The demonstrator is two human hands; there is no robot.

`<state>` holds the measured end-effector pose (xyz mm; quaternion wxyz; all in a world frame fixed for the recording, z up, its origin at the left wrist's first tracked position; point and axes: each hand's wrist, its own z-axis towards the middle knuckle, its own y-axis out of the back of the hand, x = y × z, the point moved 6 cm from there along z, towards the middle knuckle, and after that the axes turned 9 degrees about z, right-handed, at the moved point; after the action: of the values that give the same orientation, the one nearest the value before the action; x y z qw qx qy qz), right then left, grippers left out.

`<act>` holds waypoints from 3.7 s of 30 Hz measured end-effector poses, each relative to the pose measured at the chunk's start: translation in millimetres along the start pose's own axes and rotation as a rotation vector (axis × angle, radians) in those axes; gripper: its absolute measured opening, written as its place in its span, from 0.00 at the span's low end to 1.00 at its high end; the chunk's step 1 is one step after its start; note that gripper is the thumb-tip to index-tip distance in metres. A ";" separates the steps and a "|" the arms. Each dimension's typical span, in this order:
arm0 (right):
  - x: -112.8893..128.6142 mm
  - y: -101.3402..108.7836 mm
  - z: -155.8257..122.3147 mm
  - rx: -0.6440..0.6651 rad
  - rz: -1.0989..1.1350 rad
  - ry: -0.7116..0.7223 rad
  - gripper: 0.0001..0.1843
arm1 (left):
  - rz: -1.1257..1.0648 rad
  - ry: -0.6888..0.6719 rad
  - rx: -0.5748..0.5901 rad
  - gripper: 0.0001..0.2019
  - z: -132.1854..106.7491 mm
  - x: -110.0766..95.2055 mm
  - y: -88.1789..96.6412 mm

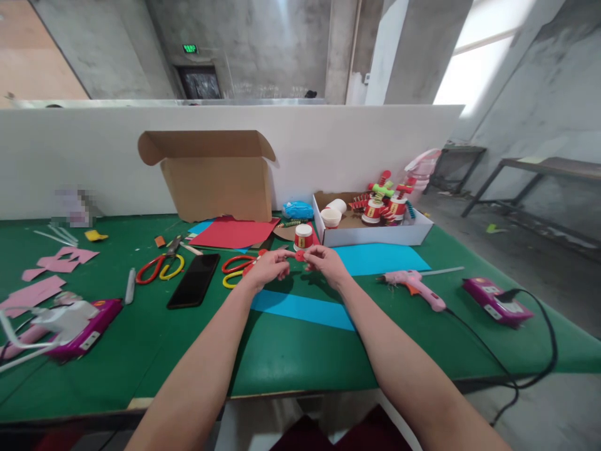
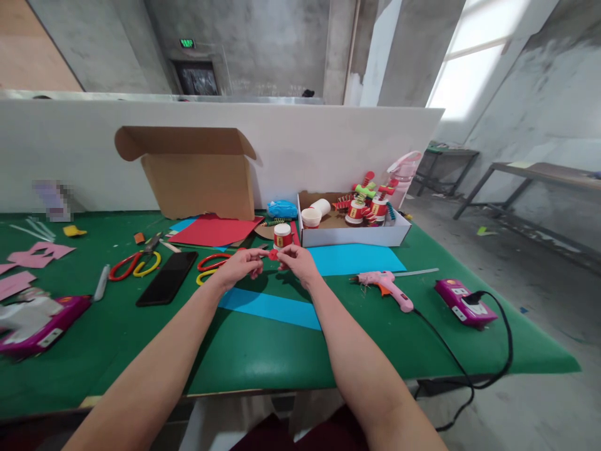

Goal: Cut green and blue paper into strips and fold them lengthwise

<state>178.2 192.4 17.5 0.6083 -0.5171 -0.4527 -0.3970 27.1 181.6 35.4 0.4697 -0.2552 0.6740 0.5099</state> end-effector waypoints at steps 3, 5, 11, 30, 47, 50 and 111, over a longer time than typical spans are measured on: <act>3.4 1.9 1.6 -0.020 -0.002 0.040 0.16 | -0.073 0.045 0.127 0.21 -4.1 0.1 -8.7; 5.5 4.2 2.9 -0.041 -0.021 0.070 0.16 | -0.061 0.049 0.091 0.15 -4.0 0.9 -7.2; 9.4 8.9 4.1 -0.073 -0.070 0.118 0.16 | -0.040 0.031 -0.252 0.13 2.5 7.3 19.0; 2.7 -12.4 -1.9 0.151 -0.371 0.165 0.11 | 0.226 -0.299 -0.345 0.12 -8.3 -27.4 18.3; 10.6 -24.8 -8.1 0.288 -0.377 0.267 0.11 | 0.063 -0.170 -0.316 0.12 -2.0 -11.5 22.4; 14.0 -23.3 -7.8 0.255 -0.383 0.297 0.11 | 0.078 -0.152 -0.333 0.12 -1.5 -9.9 23.9; 16.9 -4.0 -2.2 -0.018 -0.168 0.237 0.14 | 0.028 -0.137 -0.166 0.15 1.1 -4.7 11.6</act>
<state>179.3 189.4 34.7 0.6175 -0.4324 -0.4156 -0.5088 20.0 186.1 44.8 0.4848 -0.2482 0.5992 0.5868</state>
